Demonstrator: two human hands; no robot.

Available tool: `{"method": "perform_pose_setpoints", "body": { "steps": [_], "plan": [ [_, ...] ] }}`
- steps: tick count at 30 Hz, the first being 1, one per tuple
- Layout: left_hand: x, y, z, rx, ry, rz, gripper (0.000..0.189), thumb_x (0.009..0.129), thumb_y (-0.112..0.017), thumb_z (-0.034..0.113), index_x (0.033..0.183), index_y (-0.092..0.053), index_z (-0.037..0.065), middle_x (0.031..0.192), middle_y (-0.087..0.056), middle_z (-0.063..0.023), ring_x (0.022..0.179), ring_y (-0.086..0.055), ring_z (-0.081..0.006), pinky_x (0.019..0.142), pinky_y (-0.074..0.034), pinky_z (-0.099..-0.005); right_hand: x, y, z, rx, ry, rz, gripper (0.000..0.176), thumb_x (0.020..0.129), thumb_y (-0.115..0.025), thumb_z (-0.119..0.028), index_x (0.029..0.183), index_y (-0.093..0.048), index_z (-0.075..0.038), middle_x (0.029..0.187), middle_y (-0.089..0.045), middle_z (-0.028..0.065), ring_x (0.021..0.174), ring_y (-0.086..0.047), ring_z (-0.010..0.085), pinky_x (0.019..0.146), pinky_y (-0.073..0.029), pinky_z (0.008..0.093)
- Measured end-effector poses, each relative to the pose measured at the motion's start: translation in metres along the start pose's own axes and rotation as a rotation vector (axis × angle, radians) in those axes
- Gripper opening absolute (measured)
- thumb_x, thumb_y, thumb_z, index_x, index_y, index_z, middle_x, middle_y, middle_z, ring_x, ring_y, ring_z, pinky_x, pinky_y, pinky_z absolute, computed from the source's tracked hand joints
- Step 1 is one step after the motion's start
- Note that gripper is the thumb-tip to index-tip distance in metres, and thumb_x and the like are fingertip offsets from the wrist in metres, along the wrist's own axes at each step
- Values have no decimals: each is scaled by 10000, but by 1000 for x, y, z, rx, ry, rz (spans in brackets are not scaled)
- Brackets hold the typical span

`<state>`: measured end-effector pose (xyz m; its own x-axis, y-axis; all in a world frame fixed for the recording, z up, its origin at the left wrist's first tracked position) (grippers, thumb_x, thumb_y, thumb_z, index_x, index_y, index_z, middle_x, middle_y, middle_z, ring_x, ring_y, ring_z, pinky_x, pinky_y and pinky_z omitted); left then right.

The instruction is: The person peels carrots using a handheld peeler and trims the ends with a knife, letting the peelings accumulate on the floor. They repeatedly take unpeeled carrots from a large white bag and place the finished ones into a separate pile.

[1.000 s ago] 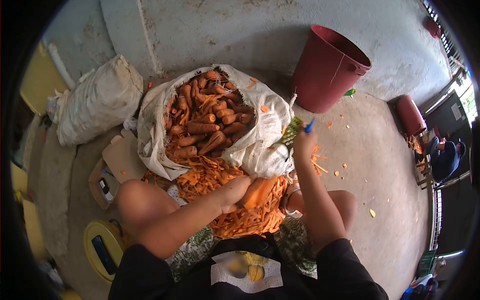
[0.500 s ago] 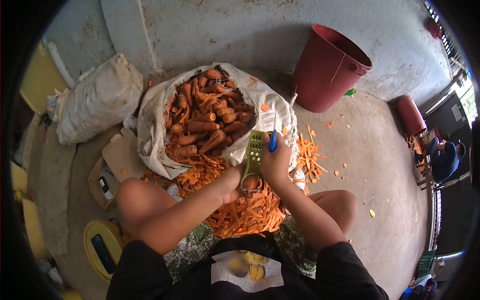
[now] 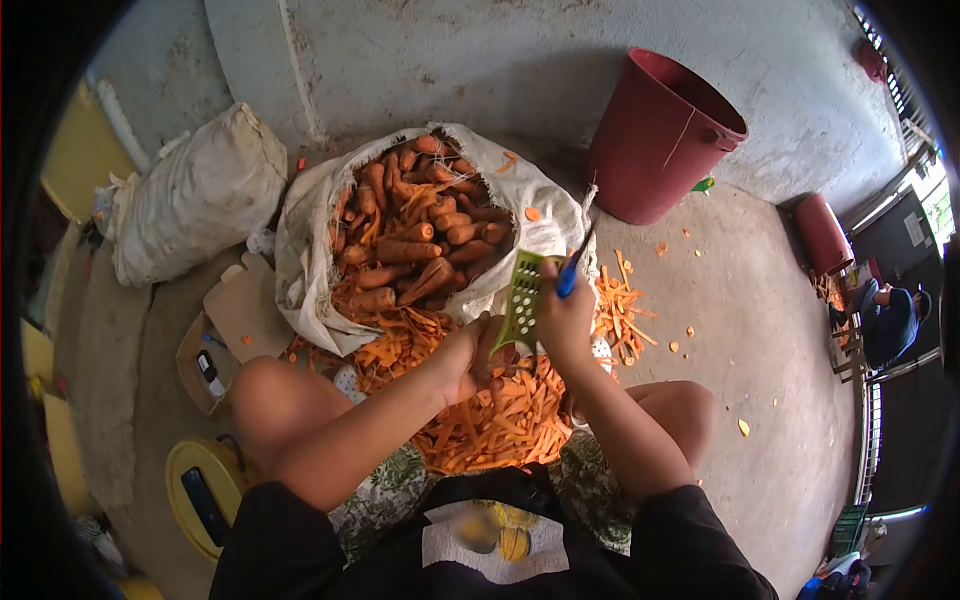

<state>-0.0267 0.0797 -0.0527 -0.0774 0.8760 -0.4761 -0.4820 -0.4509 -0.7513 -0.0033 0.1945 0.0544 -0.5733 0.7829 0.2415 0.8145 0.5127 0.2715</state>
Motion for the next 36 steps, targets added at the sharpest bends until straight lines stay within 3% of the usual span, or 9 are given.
{"method": "perform_pose_setpoints", "body": {
  "steps": [2,7,9,11,15,20,25,27,36],
  "plan": [
    [1,4,2,-14,-50,160,394,926,-244,349,951,-506,56,736,-561,-73,613,-546,-166,439,-432,-279,-10,-7,-12,-129,96,21,250,874,-477,-205,728,-469,-3,488,-432,104,429,-374,166,436,-339,326],
    [0,-5,4,121,-28,30,385,925,-260,346,926,-500,46,701,-556,-71,555,-546,-160,387,-415,-257,1,-7,7,-191,30,27,244,870,-490,-200,723,-486,-5,514,-420,47,485,-363,105,461,-327,290],
    [-4,-16,5,185,-32,-46,395,924,-267,366,924,-496,44,691,-554,-71,538,-544,-159,373,-408,-250,18,10,21,-164,28,160,252,861,-495,-208,723,-500,2,517,-496,127,427,-425,218,446,-351,349],
    [-23,-40,-15,299,136,-153,442,908,-291,438,924,-481,39,679,-547,-79,543,-548,-156,388,-418,-253,49,52,58,-287,-64,370,271,864,-490,-221,711,-503,3,512,-482,87,434,-414,177,447,-344,334],
    [-18,-25,2,203,14,31,479,887,-320,481,990,-466,36,772,-549,-97,623,-576,-180,431,-447,-258,60,71,71,-21,-145,410,293,865,-495,-229,688,-496,5,511,-451,36,463,-408,116,448,-335,296],
    [4,-4,4,43,-14,-82,420,900,-329,422,1065,-471,63,895,-573,-79,758,-584,-190,607,-505,-363,8,1,14,129,-56,61,231,874,-474,-194,707,-478,-34,537,-423,-27,477,-357,59,436,-291,231],
    [-7,-2,2,108,10,177,355,905,-312,420,954,-539,152,672,-529,35,599,-523,-112,513,-469,-265,-16,-4,-15,-95,125,46,236,881,-476,-193,744,-468,-1,540,-445,47,499,-366,108,471,-332,274],
    [-1,-8,4,138,-42,-8,340,908,-321,330,1017,-496,60,868,-573,-79,702,-574,-156,499,-462,-280,-13,-2,-12,-129,100,51,235,880,-482,-197,753,-471,0,548,-454,71,509,-385,116,485,-347,282],
    [-24,-46,-8,251,28,-44,447,903,-317,433,1038,-456,29,807,-562,-96,638,-572,-163,486,-477,-250,48,77,50,-37,-175,403,297,887,-458,-218,684,-475,-3,518,-427,22,470,-378,95,439,-317,287]
  ]
}}
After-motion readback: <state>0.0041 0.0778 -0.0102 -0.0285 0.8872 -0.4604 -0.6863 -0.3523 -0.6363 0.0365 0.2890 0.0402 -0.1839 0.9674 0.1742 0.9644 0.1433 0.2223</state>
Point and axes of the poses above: each hand's wrist, its own x-axis towards the middle knuckle, its own y-axis out of the back of the hand, z = x × y, the point moved 9 cm from there along x, towards the middle knuckle
